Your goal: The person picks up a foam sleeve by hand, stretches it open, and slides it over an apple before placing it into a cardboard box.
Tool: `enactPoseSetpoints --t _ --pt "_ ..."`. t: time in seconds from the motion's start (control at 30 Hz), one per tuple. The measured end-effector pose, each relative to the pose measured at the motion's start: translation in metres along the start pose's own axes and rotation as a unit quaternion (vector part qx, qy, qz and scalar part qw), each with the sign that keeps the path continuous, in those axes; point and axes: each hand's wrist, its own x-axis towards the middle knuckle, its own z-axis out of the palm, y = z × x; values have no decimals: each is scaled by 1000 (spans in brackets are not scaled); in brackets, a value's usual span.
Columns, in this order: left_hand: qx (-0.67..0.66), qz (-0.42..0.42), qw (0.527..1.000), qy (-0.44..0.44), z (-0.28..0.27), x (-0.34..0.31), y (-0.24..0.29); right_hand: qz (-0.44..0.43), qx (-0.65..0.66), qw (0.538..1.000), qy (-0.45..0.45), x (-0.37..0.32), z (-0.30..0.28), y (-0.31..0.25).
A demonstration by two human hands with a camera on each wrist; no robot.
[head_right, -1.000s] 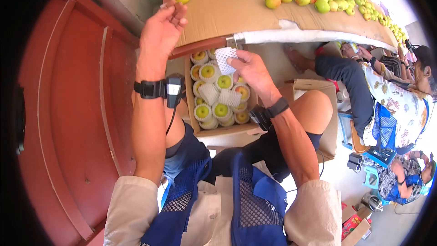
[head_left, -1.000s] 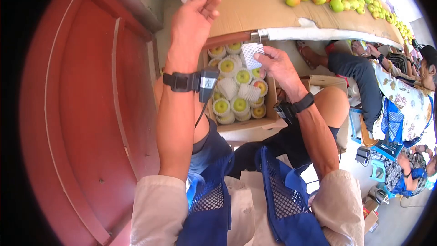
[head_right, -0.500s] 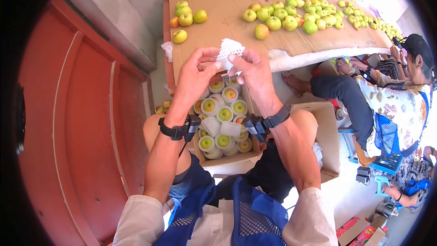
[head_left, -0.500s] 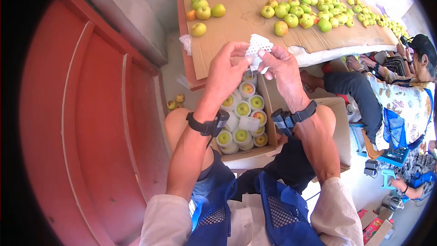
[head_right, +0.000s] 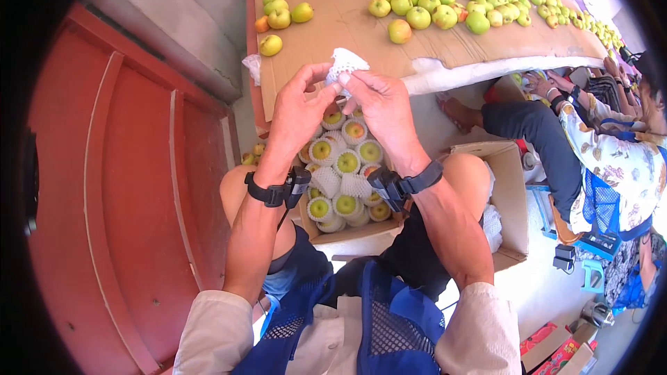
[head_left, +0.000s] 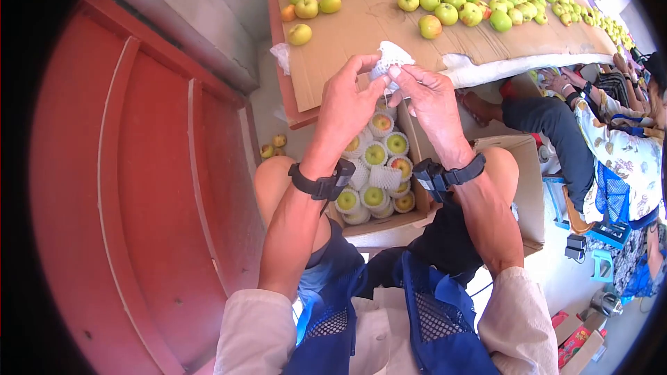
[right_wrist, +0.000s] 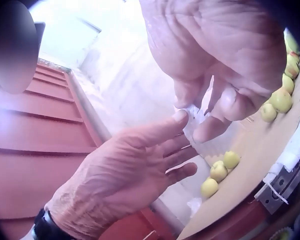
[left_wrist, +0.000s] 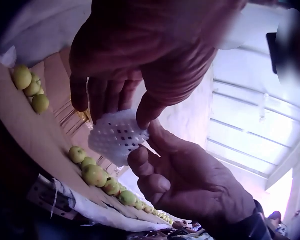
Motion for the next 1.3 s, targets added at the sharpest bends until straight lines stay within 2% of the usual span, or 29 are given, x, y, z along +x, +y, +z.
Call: enactPoseSetpoints --t 0.1,0.2,0.27,0.4,0.47,0.6,0.67,0.77,0.9,0.97,1.0,1.07,1.13,1.17,1.23,1.27,1.3 --pt "35 26 999 2 1 -1 -2 -9 -7 1000 0 -4 1 -3" --pt "14 -4 1000 7 1 1 -11 2 -27 1000 7 -5 0 -2" --pt "-14 -30 999 32 0 1 -14 7 -43 999 12 -6 1 -1" --pt "-106 -53 992 47 -2 1 -11 27 20 999 27 -7 2 -3" --pt "-217 -163 962 28 -6 4 -12 38 45 998 29 -5 -1 -3" --pt "-325 -186 927 4 -12 4 -14 59 109 991 43 -5 -4 -3" --pt "-401 -212 891 -23 -14 5 -18 60 121 990 46 -3 -6 -2" --pt "-446 -199 873 -13 -8 6 -17 86 176 980 21 1 -13 8" --pt "-405 -189 894 14 -4 4 -14 83 190 978 18 1 -16 13" --pt "-274 -150 950 33 -3 3 -5 83 186 979 11 2 -15 11" --pt "-274 -149 950 34 -2 4 -6 90 175 980 10 1 -15 8" --pt "-263 -94 960 23 -1 3 -8 98 164 982 11 -1 -15 -2" --pt "-273 -86 958 26 0 4 -10 76 93 991 -63 -3 -16 -13" --pt "-282 -76 956 31 0 5 -11 76 94 991 -64 -5 -12 -17" --pt "-273 -83 957 51 -1 5 -10 17 38 997 -61 -12 0 -22" --pt "-265 -89 958 70 -1 5 -9 17 38 997 -63 -12 0 -19" --pt "-264 -89 958 73 -2 6 -8 -37 -34 996 -70 -11 1 -11"
